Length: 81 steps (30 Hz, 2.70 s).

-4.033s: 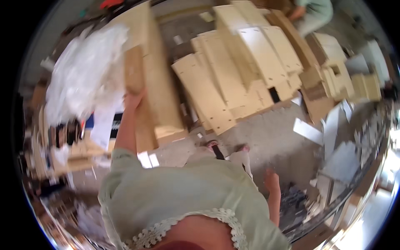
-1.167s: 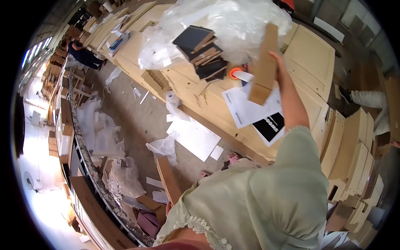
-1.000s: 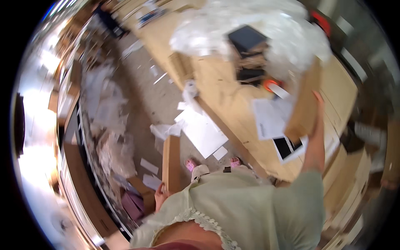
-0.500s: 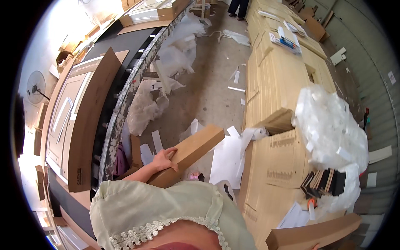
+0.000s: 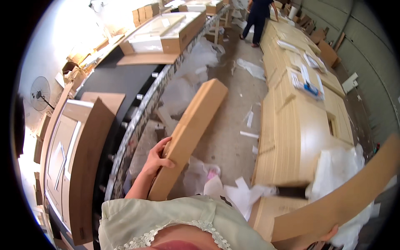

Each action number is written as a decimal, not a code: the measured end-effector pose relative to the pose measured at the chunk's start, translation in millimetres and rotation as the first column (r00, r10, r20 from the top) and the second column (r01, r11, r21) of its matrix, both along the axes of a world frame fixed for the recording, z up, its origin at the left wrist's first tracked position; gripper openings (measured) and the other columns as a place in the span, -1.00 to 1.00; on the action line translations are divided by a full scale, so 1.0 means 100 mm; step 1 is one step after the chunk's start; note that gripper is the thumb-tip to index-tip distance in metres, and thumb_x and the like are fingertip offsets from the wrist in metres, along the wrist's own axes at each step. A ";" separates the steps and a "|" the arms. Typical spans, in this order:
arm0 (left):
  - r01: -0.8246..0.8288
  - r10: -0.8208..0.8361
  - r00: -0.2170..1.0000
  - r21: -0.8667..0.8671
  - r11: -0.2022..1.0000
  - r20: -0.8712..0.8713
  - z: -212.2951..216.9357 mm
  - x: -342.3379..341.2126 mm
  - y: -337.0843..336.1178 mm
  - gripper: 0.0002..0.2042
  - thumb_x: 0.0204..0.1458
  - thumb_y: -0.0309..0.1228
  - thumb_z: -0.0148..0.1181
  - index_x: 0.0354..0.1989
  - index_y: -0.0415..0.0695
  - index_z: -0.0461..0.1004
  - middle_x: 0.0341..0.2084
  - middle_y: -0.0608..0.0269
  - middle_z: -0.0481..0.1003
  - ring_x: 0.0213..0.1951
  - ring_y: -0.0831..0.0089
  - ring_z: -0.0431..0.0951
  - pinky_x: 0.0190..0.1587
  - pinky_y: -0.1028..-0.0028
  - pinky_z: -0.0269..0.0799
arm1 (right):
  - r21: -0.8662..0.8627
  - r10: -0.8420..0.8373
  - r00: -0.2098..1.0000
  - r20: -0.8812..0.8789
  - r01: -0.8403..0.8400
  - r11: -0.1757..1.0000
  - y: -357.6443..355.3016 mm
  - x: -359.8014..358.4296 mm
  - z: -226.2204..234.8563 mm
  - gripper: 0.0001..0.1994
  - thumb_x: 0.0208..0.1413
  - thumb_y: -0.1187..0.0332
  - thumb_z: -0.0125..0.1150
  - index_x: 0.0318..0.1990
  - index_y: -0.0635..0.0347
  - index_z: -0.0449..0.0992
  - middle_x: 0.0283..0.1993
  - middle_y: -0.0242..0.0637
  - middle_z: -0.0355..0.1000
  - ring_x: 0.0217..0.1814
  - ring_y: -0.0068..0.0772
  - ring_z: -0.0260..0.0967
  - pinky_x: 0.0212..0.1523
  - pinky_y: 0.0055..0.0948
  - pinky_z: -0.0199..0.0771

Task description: The person places various wooden furniture panels and foam protective strips into a cardboard box on a conveyor line. The person gathers several wooden pieces from nearby stacks, brings them to the box, and fits them into specific positions alongside foam cushioning.

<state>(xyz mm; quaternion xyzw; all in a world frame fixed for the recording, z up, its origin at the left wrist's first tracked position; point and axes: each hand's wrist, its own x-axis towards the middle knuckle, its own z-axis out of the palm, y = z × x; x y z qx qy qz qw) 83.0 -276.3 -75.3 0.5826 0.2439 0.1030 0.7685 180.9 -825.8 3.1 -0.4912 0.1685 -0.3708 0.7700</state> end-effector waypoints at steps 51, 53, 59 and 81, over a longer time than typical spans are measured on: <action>0.320 0.856 0.503 0.945 -0.060 -0.116 0.72 9.02 8.15 -0.47 -0.15 -0.38 0.22 0.09 -0.01 0.29 0.02 -0.12 0.27 0.06 0.01 0.27 0.11 0.22 0.19 | 0.018 0.868 -0.446 -0.219 -0.891 -0.453 11.17 12.37 0.55 -0.39 -0.22 0.25 0.07 0.07 0.37 0.24 -0.09 -0.13 0.34 -0.18 -0.37 0.35 -0.22 -0.53 0.35; 0.155 0.536 0.820 0.980 0.128 -0.200 0.38 9.89 8.52 -0.52 -0.20 -0.48 0.18 0.02 -0.04 0.36 0.04 0.01 0.29 0.04 0.10 0.31 0.06 0.27 0.25 | 0.048 0.778 -0.593 -0.207 -0.800 -0.597 11.63 12.60 0.57 -0.41 -0.15 0.21 0.03 0.08 0.34 0.23 -0.10 -0.12 0.35 -0.19 -0.35 0.36 -0.24 -0.48 0.38; 0.423 0.263 0.850 0.889 0.179 -0.457 -0.36 11.66 8.91 -0.30 -0.21 -0.62 -0.01 0.23 0.02 0.07 0.14 -0.09 0.13 -0.31 0.06 0.50 -0.36 0.25 0.43 | 0.008 0.527 -0.786 -0.324 -0.559 -0.829 13.05 12.40 0.72 -0.45 -0.12 0.32 0.03 0.10 0.35 0.23 -0.09 -0.19 0.36 -0.15 -0.44 0.35 -0.18 -0.58 0.32; 0.345 0.231 0.906 0.935 0.080 -0.354 -0.40 11.28 8.60 -0.67 -0.24 -0.51 0.07 -0.19 -0.06 0.40 -0.25 0.25 0.35 -0.30 0.26 0.41 -0.39 0.33 0.39 | -0.671 0.678 -0.004 -0.735 -0.134 -0.729 15.25 11.55 -0.59 -0.19 -0.39 -0.12 0.23 0.11 0.08 0.32 -0.07 0.10 0.36 0.03 0.05 0.29 0.04 -0.15 0.26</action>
